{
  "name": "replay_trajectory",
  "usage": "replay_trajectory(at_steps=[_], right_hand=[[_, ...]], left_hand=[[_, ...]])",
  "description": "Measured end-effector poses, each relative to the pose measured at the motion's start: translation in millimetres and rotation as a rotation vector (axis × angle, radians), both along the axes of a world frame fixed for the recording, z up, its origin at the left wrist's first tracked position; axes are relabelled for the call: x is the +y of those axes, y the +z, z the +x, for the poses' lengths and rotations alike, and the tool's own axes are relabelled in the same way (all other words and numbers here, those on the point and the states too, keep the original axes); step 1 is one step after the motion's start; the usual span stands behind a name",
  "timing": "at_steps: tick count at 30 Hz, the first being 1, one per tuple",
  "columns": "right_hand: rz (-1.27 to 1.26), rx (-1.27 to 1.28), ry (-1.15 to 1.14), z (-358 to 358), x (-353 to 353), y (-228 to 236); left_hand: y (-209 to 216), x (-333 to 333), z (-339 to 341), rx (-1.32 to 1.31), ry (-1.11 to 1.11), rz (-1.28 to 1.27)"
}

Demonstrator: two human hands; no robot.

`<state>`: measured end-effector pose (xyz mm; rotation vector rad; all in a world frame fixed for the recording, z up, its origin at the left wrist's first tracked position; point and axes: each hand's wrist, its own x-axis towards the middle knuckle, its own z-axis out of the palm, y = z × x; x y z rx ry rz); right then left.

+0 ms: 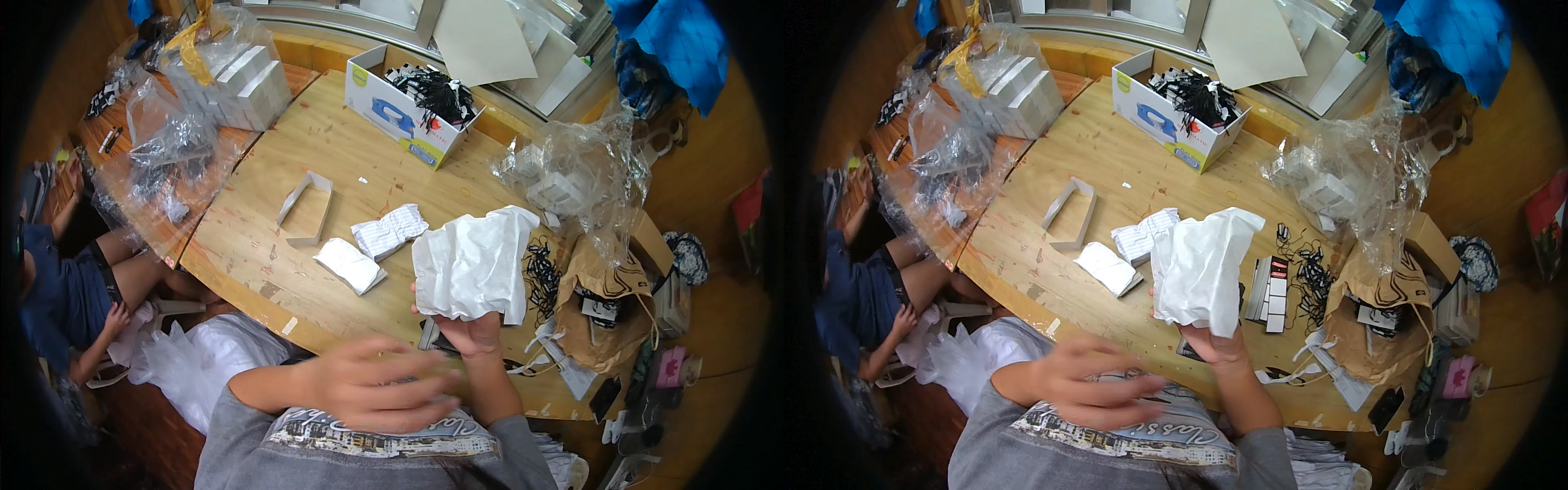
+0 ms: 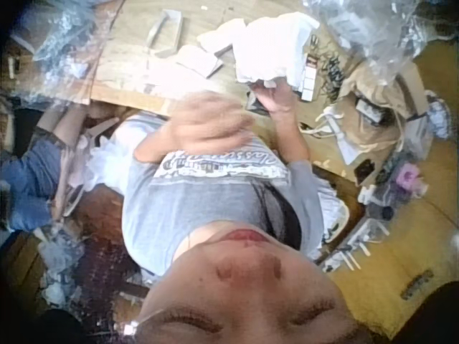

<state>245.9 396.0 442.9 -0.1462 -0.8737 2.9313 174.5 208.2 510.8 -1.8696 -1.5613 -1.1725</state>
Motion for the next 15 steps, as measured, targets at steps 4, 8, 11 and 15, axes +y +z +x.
replay_trajectory(at_steps=[4,8,11,15], right_hand=[[0.122,-0.058,-0.067,-0.8,-5.0,17.8],[-0.005,-0.088,-0.166,2.1,-8.2,21.8],[-0.084,-0.054,-0.070,3.5,-2.7,18.8],[-0.231,0.019,-0.040,3.8,-3.7,18.3]], left_hand=[[-19.2,36.4,-2.5,-0.036,0.332,-0.157],[-20.7,42.8,-10.2,-0.178,0.423,-0.149],[-26.1,41.4,-7.6,-0.131,0.384,-0.149],[-28.0,38.2,-6.3,-0.146,0.360,-0.151]])
